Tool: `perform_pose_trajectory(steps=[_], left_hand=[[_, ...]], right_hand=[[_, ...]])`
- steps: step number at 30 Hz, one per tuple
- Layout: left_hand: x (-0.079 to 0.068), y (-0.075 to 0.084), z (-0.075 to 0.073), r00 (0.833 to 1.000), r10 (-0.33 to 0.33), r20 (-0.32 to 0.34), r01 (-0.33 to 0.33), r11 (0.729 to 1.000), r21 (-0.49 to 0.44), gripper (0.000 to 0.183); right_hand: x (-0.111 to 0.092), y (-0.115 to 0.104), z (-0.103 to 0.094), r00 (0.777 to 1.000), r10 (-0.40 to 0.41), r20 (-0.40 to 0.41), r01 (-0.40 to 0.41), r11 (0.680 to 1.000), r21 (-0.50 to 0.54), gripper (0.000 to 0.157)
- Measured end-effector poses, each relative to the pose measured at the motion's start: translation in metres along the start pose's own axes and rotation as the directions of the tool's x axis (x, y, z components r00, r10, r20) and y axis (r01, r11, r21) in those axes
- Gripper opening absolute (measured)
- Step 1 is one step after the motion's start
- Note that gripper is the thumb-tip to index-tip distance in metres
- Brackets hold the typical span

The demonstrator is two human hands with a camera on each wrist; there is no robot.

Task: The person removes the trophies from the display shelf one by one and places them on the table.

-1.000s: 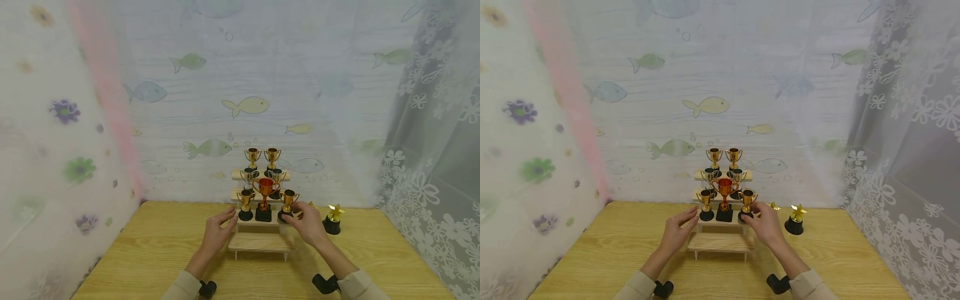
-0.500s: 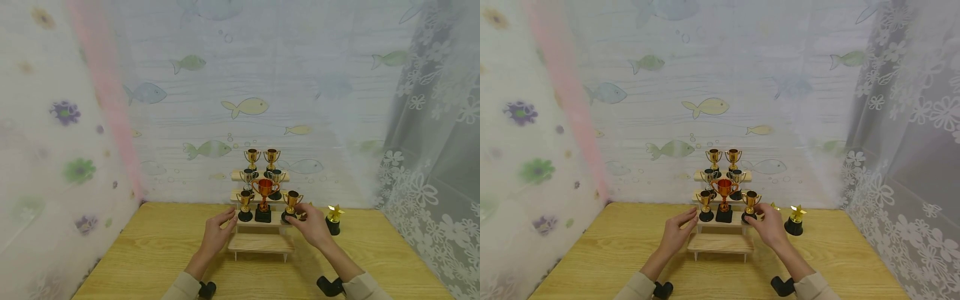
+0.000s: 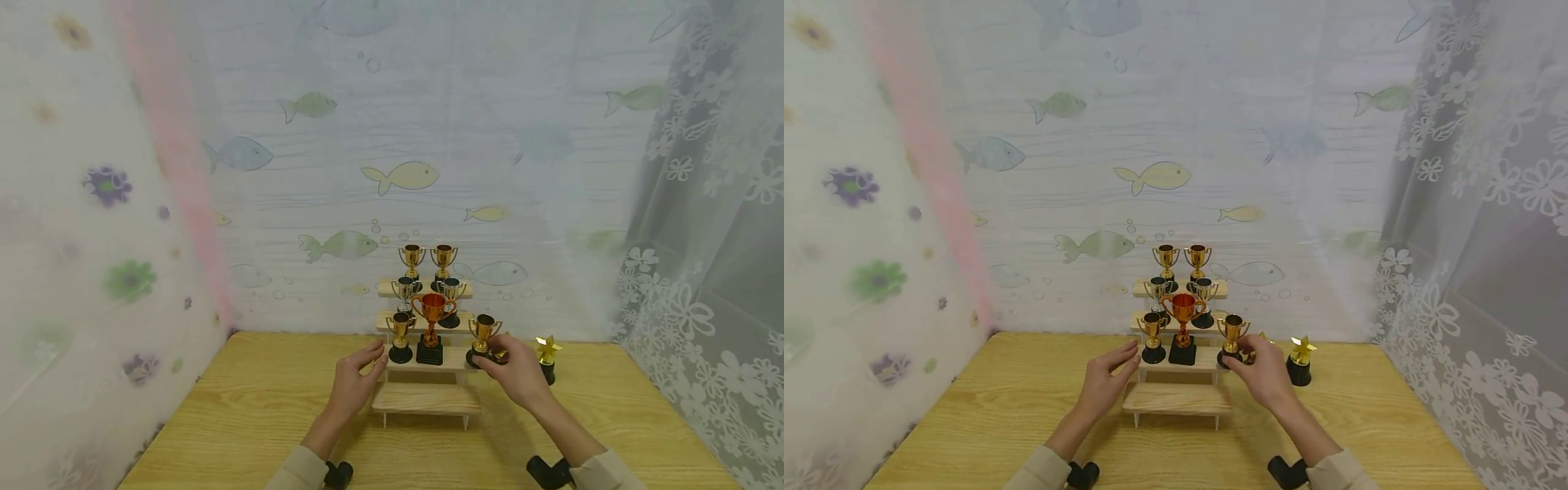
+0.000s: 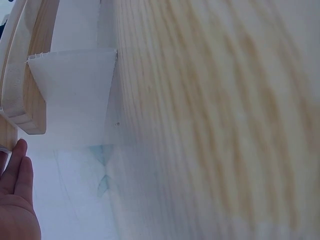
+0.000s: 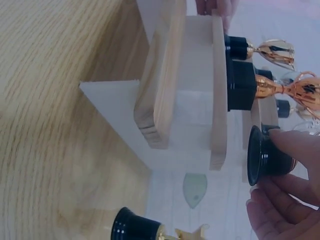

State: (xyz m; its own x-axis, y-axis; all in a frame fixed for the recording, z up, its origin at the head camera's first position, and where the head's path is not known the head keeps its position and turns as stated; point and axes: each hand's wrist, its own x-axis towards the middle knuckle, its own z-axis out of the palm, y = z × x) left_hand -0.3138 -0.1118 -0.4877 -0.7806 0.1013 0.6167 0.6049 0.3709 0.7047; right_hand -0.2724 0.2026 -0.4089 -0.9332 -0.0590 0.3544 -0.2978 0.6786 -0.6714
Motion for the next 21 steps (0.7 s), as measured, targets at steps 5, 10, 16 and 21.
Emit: perform_pose_trajectory(steps=[5, 10, 16, 21], left_hand=[[0.0007, 0.0009, -0.0005, 1.000, -0.010, -0.001, 0.010, 1.000, 0.007, 0.033], [0.0002, 0.0016, -0.0012, 1.000, -0.020, 0.010, 0.020, 1.000, 0.013, 0.034], [0.0005, 0.0029, -0.0011, 1.000, -0.018, 0.011, 0.018, 1.000, 0.020, 0.034], [0.0009, 0.0031, -0.0010, 1.000, -0.019, 0.009, 0.019, 1.000, 0.021, 0.034]], right_hand=[[-0.0020, 0.0001, -0.0027, 1.000, 0.012, 0.007, -0.012, 1.000, -0.001, 0.036], [-0.0035, 0.0018, -0.0046, 1.000, 0.005, 0.002, -0.005, 1.000, -0.004, 0.036], [-0.0039, 0.0045, -0.0063, 1.000, -0.016, -0.019, 0.016, 0.999, -0.031, 0.030], [-0.0050, 0.0044, -0.0085, 1.000, -0.019, -0.022, 0.018, 0.999, -0.044, 0.029]])
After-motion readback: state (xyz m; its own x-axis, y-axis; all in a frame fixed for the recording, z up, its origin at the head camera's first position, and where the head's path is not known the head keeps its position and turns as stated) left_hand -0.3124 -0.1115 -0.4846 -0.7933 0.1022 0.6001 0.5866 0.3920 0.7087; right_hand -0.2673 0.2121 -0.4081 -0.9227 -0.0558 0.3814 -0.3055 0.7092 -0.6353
